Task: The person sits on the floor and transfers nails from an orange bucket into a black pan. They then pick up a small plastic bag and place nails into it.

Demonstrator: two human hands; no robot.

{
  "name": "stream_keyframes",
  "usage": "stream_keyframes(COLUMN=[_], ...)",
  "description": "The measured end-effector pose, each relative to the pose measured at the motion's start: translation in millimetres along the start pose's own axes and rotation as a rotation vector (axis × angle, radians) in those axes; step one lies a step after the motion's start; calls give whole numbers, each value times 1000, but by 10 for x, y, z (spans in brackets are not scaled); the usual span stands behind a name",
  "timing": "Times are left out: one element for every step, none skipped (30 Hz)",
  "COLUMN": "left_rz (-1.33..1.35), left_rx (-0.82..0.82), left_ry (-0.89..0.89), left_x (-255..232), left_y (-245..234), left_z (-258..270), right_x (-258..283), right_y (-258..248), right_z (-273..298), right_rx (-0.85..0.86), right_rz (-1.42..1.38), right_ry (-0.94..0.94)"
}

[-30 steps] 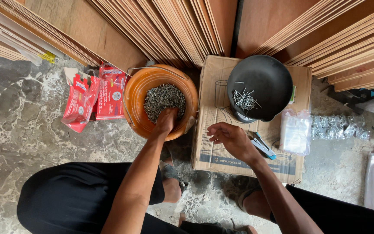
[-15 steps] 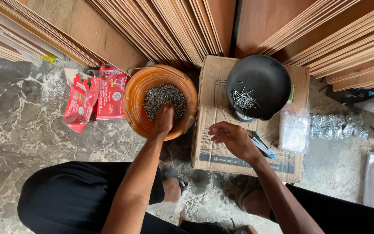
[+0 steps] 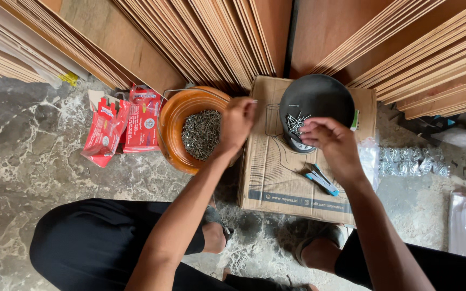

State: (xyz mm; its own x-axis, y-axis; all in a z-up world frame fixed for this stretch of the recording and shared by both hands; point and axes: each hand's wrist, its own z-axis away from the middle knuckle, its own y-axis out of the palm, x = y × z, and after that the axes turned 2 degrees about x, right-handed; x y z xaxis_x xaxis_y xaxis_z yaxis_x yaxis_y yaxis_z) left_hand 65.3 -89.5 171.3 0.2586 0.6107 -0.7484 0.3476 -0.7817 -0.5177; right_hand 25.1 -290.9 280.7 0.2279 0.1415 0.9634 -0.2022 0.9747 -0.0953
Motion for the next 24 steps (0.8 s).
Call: stream_keyframes(left_rz=[1,90,179,179,181,183,183,151,118,119,147,177,179,212,246,245,216,185,184,177,169,169,110,51], left_rx=[-3,-16,-27,-28,-16,-4,-4,28,60,62,89,116,119,106,93,93,60,27,26,80,134,135,197,257], left_ry=[5,102,200,202,268,336,337,370,402,404,389,371,371,328,285,284,205,127,128,-16,-160,-160,-263,-367], left_x=[-218,-433,-645,-661,-675,-690,-724,-757,-788,-792,-795,-803,-765,-720,-675,-606,-537,-465,-302,-138,26,154,284,418], left_y=[10,16,24,152,283,417,411,406,403,372,343,318,320,318,313,255,195,132,82,34,-12,-54,-96,-142], left_z=[-10,-15,-19,22,61,103,130,157,183,183,182,186,150,106,63,36,9,-25,-11,8,28,85,142,203], right_x=[10,16,21,136,248,358,258,155,51,-5,-63,-122,-84,-44,-3,-35,-66,-95,-72,-54,-37,-36,-35,-36], right_y=[-24,-43,-63,-24,15,52,4,-43,-92,-120,-149,-184,-184,-178,-171,-194,-216,-235,-216,-198,-181,-172,-162,-145], right_z=[-23,-46,-71,-37,-6,27,-7,-44,-83,-96,-111,-122,-109,-105,-101,-110,-119,-134,-133,-127,-122,-121,-122,-124], right_rx=[-1,-19,-37,-37,-20,-3,-4,0,4,2,-11,-25,-28,-60,-92,-92,-101,-110,-109,-107,-106,-106,-111,-116], right_rz=[1,-19,-40,-40,-126,-212,-212,-257,-302,-304,-337,-370,-371,-361,-351,-351,-321,-291,-292,-271,-250,-251,-251,-250], right_ry=[-6,36,77,76,195,314,313,324,335,334,324,316,318,303,288,288,251,214,213,194,174,175,173,171])
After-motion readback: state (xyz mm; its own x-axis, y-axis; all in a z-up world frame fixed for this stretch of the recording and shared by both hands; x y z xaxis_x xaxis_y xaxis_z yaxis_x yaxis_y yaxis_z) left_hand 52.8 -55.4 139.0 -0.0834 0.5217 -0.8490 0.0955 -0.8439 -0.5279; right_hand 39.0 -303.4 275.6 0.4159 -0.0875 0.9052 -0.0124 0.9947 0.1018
